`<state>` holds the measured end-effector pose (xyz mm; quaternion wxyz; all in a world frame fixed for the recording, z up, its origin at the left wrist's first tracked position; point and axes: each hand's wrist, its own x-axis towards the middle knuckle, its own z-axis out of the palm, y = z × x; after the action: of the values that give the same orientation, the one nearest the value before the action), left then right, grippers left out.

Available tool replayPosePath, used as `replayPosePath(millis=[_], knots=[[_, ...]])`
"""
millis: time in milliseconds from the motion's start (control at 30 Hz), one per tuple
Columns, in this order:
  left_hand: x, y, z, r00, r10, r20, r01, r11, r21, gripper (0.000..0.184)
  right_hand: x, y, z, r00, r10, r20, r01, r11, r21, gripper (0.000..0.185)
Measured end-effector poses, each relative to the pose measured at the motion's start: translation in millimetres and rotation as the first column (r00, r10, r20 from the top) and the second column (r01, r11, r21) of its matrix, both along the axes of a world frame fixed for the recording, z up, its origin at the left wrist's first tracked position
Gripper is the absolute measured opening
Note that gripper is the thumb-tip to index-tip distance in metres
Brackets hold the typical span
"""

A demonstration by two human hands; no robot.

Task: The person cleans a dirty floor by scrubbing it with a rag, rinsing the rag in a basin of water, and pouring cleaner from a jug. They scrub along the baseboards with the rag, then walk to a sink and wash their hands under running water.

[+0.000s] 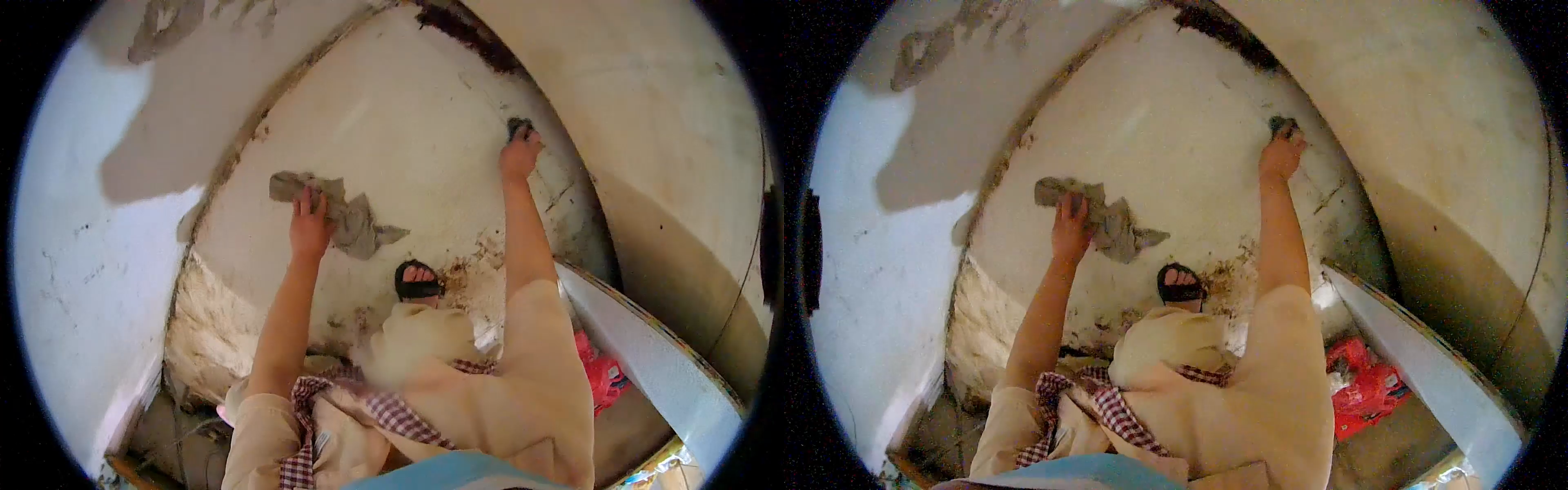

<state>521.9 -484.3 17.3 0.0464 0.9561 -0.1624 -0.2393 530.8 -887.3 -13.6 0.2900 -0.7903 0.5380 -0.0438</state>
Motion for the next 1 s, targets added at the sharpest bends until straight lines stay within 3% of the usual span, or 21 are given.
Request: replayPosePath(millis=[33, 100, 133, 200, 267, 300, 333, 400, 467, 500, 633, 667, 700, 800, 833, 933, 967, 1000], knots=[[4, -3, 0, 1.000, -0.011, 0.002, 0.011, 1.000, 0.017, 0.064, -2, -1, -12, 0.973, 0.205, -0.109, -0.222, 0.960, -0.173, 0.034], [3, -2, 2, 1.000, -0.019, 0.004, 0.019, 0.999, 0.051, 0.064, -8, 13, -45, 0.765, 0.490, -0.418, -0.640, 0.653, -0.406, 0.032], [4, -5, 4, 1.000, -0.011, -0.007, 0.011, 0.998, 0.054, 0.064, -11, 49, -18, 0.674, 0.678, -0.294, -0.737, 0.647, -0.196, 0.031], [5, -7, 6, 0.999, 0.005, -0.041, -0.001, 0.997, 0.081, 0.064, -8, 73, -2, 0.526, 0.845, -0.101, -0.849, 0.514, -0.123, 0.032], [2, -1, 3, 1.000, 0.001, -0.030, 0.001, 0.999, 0.052, 0.064, -18, 33, -29, 0.441, 0.893, -0.085, -0.854, 0.388, -0.347, 0.033], [1, -2, 2, 1.000, 0.008, -0.016, -0.007, 0.999, 0.032, 0.064, -3, -2, -46, 0.689, 0.714, -0.127, -0.690, 0.591, -0.419, 0.033], [-1, -4, 2, 0.999, 0.027, -0.026, -0.026, 0.998, 0.054, 0.064, 7, -31, -44, 0.747, 0.567, -0.348, -0.665, 0.637, -0.390, 0.032], [4, -11, 1, 0.998, 0.055, -0.022, -0.053, 0.995, 0.085, 0.063, 27, -38, -42, 0.819, 0.416, -0.394, -0.565, 0.706, -0.428, 0.030], [3, -10, 5, 0.998, -0.048, -0.032, 0.052, 0.987, 0.152, 0.064, 40, 4, -55, 0.879, 0.469, -0.086, -0.451, 0.759, -0.469, 0.028], [9, -13, 2, 0.996, -0.090, -0.024, 0.093, 0.979, 0.180, 0.065, 51, 2, -51, 0.837, 0.539, -0.097, -0.514, 0.714, -0.476, 0.029], [2, -3, -7, 0.999, 0.001, -0.032, 0.002, 0.996, 0.084, 0.064, 39, 23, -33, 0.622, 0.765, -0.166, -0.752, 0.524, -0.401, 0.030], [2, -4, -14, 1.000, -0.007, -0.008, 0.008, 0.995, 0.103, 0.064, 45, -7, -32, 0.783, 0.598, -0.174, -0.601, 0.653, -0.461, 0.030], [0, -5, -16, 1.000, -0.024, 0.008, 0.023, 0.992, 0.123, 0.064, 48, -23, -34, 0.826, 0.407, -0.391, -0.564, 0.558, -0.609, 0.026], [0, -4, -17, 1.000, -0.031, 0.004, 0.031, 0.996, 0.082, 0.063, 46, 10, -38, 0.815, 0.536, -0.219, -0.563, 0.644, -0.519, 0.030], [4, -6, -18, 1.000, -0.029, 0.007, 0.028, 0.996, 0.080, 0.063, 38, 31, -31, 0.633, 0.738, -0.234, -0.749, 0.506, -0.428, 0.032], [-1, -2, -12, 0.999, -0.014, -0.041, 0.017, 0.997, 0.074, 0.063, 28, 15, -48, 0.403, 0.896, -0.185, -0.828, 0.272, -0.491, 0.033], [0, -2, -7, 0.998, -0.001, -0.058, 0.004, 0.998, 0.056, 0.064, 44, -9, -56, 0.669, 0.696, -0.259, -0.701, 0.476, -0.531, 0.032], [2, -4, -6, 0.997, 0.012, -0.070, -0.009, 0.999, 0.036, 0.064, 67, -27, -31, 0.833, 0.521, -0.184, -0.551, 0.754, -0.358, 0.035]])
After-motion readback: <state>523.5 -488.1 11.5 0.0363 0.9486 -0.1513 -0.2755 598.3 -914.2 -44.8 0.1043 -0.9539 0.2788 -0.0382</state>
